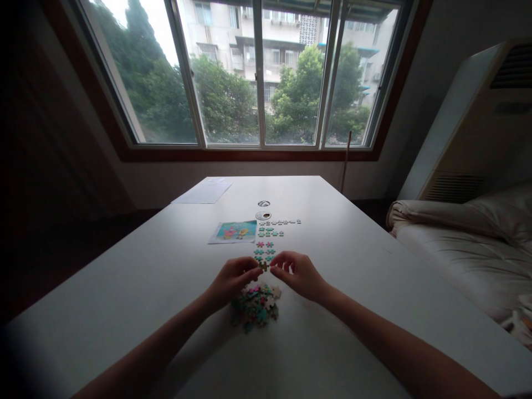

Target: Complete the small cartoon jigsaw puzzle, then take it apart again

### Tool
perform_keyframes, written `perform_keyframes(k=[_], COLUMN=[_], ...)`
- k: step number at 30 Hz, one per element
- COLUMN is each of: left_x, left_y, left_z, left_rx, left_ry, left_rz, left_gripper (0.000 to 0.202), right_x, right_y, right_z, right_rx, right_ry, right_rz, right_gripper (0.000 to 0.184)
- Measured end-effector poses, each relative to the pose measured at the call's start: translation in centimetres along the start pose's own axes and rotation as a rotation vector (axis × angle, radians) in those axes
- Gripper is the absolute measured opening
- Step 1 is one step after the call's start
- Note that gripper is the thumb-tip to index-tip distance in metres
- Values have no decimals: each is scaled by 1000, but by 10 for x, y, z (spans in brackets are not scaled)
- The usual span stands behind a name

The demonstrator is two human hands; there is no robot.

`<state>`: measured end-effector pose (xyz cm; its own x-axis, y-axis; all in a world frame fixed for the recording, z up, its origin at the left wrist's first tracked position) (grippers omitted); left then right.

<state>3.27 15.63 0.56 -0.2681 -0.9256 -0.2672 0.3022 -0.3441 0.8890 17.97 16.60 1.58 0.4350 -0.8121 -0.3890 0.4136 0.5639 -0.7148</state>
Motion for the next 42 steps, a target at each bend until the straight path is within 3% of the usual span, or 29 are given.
perform_keyframes(k=[4, 15, 21, 30, 42], left_x=[-3, 0, 0, -7, -9], left_y=[-6, -4, -2, -11, -14], left_z=[0, -5, -2, 28, 34], left_rx=[135, 96, 12, -481, -552], left_ry=[8, -49, -45, 52, 41], left_rz=[89, 80, 16, -114, -129], left_gripper=[20, 22, 24, 22, 22], right_x=[4, 10, 9, 3, 1], right_y=[-10, -26, -25, -3, 5], right_z=[8, 3, 10, 40, 37], right_rx=[190, 470, 489, 556, 562], right_ry=[135, 225, 260, 402, 339], right_rz=[173, 424, 459, 431, 385], right_gripper=[19, 15, 12, 12, 17])
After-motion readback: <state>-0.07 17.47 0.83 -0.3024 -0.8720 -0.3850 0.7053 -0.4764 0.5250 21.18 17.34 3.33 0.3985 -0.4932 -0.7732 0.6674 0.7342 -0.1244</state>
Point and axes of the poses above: each hand's wrist, its own x-axis away from the middle knuckle, its own z-axis out of the back of the hand, y = z × x, the point moved 6 cm from there along -x, towards the middle knuckle, and after that the axes turned 2 degrees about y, right-handed, at the moved point
